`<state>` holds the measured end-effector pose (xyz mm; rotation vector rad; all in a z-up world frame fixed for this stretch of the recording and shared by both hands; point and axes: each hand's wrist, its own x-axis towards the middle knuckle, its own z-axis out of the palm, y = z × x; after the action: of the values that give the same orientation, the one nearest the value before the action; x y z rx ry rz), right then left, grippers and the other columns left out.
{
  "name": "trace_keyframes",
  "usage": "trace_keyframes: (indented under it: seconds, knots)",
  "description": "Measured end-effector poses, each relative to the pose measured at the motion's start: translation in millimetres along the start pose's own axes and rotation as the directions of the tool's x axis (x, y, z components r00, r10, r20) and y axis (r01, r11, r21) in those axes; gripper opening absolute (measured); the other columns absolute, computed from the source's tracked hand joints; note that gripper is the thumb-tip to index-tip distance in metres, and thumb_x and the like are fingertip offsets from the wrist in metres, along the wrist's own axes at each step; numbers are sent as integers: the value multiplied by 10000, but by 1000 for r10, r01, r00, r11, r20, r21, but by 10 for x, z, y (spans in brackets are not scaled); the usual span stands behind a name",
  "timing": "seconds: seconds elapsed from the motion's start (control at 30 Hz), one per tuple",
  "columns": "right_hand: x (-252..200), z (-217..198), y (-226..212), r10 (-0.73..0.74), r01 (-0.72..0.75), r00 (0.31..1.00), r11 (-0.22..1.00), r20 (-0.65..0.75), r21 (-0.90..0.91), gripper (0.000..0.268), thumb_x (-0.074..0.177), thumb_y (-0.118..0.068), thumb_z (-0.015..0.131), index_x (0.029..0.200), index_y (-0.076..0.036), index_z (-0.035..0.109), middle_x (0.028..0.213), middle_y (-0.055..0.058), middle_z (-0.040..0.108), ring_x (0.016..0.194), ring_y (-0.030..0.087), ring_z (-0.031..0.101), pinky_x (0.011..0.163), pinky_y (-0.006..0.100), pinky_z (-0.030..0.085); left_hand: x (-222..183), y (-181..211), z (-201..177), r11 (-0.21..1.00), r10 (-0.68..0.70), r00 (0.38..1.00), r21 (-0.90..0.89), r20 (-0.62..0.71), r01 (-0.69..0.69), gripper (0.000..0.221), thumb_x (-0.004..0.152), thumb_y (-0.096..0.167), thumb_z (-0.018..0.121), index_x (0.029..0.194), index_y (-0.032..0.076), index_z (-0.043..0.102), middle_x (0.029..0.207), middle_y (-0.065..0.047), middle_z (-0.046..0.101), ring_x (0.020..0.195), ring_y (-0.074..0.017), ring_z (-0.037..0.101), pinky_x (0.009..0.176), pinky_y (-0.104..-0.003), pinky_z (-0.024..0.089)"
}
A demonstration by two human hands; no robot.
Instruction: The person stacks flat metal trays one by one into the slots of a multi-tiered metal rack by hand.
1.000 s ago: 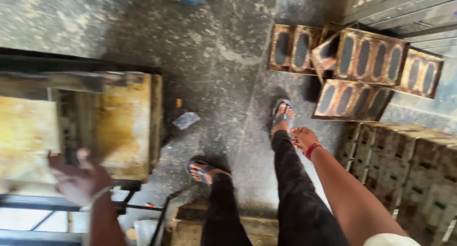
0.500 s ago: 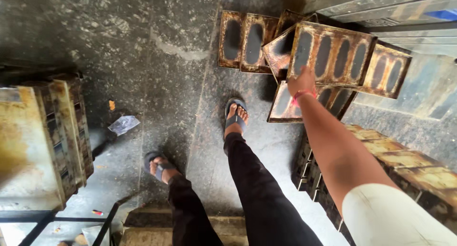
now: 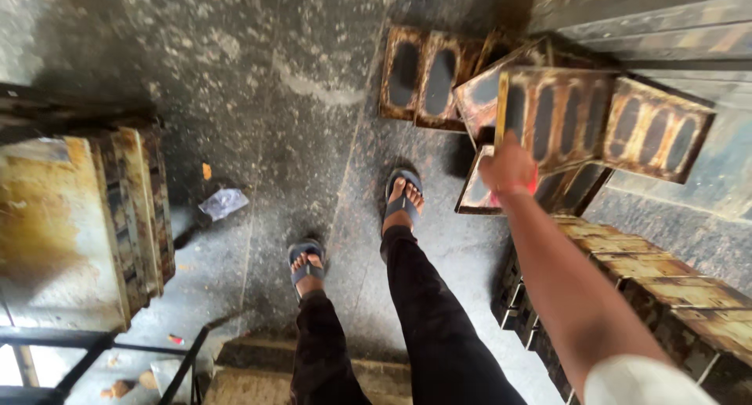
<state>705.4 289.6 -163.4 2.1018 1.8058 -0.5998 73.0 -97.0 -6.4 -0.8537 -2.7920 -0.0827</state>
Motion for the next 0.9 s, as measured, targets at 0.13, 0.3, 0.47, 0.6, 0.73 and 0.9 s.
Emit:
trace_keyframes:
  seconds: [0.13,0.3,0.47,0.6,0.73,0.9]
  knots:
    - [-1104,-1011,-102,-84,94,992,991,-99,99,326,818,-195,643,1108,-48,636,829,268,698,769,477,673,711,568,542,-47,234,171,999,-16,1000,-40,-3,16,616,1173,626,432,1447,79,505,1384,-228,602,1257,-414,557,967,-580,478]
    - [-2060,-2324,-140,-291,283,944,956,-153,-73,363,947,-450,674,889,-93,711,663,176,677,570,364,652,547,482,533,670,-50,-61,989,-139,986,-65,-97,133,592,1168,624,448,1431,97,519,1365,-221,604,1257,-409,551,965,-581,481]
    - [-2095,-3631,32,-111,134,981,981,159,-140,453,973,-541,627,876,-101,674,529,96,634,403,191,547,415,380,496,1534,-382,-154,939,-344,931,-29,-119,343,569,1164,621,464,1415,116,534,1345,-215,606,1258,-403,545,964,-582,484]
    - [-2306,-4298,268,-274,225,912,956,-306,-187,482,953,-456,781,782,-22,659,589,119,622,489,241,584,528,381,498,1190,161,-190,972,82,986,229,-146,-47,688,958,442,591,1441,-19,424,1405,-320,503,1257,-510,476,992,-689,423]
    - [-2877,-4178,376,-227,286,575,956,-786,-66,318,983,-249,772,826,8,668,696,137,633,633,248,623,622,389,512,313,960,-915,783,594,794,-315,126,-536,756,909,513,620,1489,78,404,1520,-289,391,1352,-453,402,1058,-627,358]
    - [-4260,-3300,160,-66,438,547,872,-835,218,264,1057,-129,740,857,28,671,677,155,635,577,208,635,557,368,499,-63,968,-1796,617,725,665,-596,177,-514,678,967,475,573,1462,29,447,1485,-270,428,1366,-454,364,1108,-607,274]
